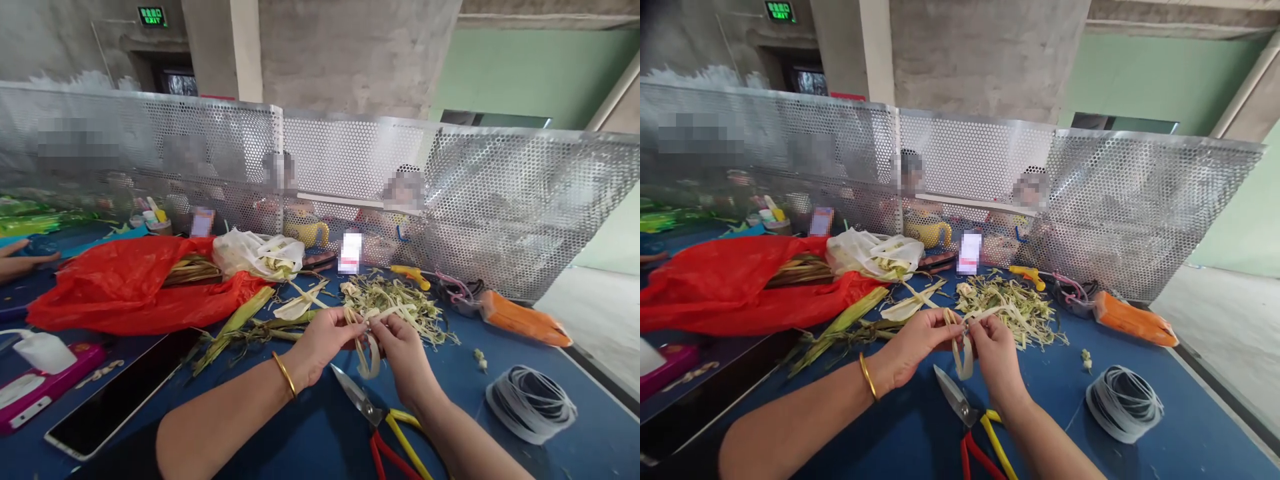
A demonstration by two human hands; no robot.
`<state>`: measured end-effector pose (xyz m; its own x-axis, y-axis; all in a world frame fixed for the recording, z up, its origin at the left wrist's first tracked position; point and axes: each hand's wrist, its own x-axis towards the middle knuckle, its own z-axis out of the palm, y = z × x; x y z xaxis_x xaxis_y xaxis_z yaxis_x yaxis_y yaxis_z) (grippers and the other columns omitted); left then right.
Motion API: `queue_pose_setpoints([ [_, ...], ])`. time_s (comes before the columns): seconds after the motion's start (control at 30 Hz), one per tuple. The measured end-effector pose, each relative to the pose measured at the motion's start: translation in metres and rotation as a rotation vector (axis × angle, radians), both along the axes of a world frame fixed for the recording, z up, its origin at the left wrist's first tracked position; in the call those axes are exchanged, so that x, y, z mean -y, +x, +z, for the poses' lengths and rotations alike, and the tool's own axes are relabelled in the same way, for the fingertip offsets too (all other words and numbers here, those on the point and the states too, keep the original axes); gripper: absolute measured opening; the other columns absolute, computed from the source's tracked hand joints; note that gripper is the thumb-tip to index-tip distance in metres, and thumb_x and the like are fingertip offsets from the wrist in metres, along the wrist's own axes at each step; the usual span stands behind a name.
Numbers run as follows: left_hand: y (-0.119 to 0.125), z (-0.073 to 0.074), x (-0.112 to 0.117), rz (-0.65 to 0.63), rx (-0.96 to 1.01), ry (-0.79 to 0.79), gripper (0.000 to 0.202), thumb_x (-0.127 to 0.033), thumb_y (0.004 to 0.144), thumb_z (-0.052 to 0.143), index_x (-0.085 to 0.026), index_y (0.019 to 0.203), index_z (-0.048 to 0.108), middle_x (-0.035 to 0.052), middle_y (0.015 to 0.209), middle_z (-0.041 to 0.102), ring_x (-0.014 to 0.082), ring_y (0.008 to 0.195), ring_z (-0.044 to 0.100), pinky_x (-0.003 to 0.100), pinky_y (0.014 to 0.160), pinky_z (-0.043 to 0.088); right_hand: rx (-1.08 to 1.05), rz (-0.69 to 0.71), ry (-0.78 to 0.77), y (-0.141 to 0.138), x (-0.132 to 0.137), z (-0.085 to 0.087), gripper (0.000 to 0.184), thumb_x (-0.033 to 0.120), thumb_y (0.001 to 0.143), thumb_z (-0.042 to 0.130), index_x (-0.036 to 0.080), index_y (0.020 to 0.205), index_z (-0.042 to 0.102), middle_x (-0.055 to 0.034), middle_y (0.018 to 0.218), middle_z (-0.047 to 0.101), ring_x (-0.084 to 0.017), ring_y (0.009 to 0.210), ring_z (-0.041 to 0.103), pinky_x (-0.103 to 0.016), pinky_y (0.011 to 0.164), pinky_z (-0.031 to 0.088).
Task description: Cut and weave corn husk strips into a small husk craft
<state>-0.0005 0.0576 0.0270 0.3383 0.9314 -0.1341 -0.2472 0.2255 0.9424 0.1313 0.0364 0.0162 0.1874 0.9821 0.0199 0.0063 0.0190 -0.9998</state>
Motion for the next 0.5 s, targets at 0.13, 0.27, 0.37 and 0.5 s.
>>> queue_pose_setpoints([
  [0.13,0.001,-0.003,-0.003,0.05,-0.05,0.047,0.021,-0.027,0.061,0.08,-0.014,0.072,0.068,0.0032,0.07,0.069,0.0164,0.067,0.064,0.03,0.072,0.051,-0.088,-0.012,-0.044,-0.002,0.001,0.001,0.038,0.05,0.064,0.071,0.018,0.058,0.051,0.0054,0.045,0.049,-0.008,0.04,0.043,-0.022,0.041,0.036],
  [0.27,0.0,0.0,-0.005,0.101,-0.05,0.006,0.019,-0.024,0.06,0.081,-0.014,0.072,0.07,0.0025,0.068,0.069,0.0151,0.063,0.064,0.027,0.067,0.05,-0.139,-0.001,-0.09,-0.003,0.003,0.003,0.032,0.045,0.064,0.071,0.017,0.066,0.057,0.0039,0.052,0.056,-0.009,0.041,0.049,-0.022,0.043,0.04],
  [0.37,-0.002,0.0,-0.009,0.168,-0.02,-0.019,0.018,-0.023,0.061,0.08,-0.013,0.071,0.07,0.0028,0.067,0.069,0.0134,0.059,0.062,0.025,0.062,0.049,-0.181,0.064,-0.118,-0.003,0.005,0.006,0.029,0.041,0.067,0.069,0.017,0.077,0.056,0.0022,0.062,0.064,-0.009,0.044,0.055,-0.024,0.049,0.047],
  [0.5,-0.006,-0.005,-0.015,0.234,-0.021,0.015,0.017,-0.024,0.062,0.078,-0.013,0.072,0.07,0.0038,0.066,0.068,0.0124,0.058,0.06,0.023,0.059,0.047,-0.099,0.172,-0.038,-0.004,0.009,0.007,0.024,0.035,0.074,0.062,0.018,0.089,0.053,0.0001,0.07,0.068,-0.013,0.052,0.064,-0.028,0.06,0.052],
])
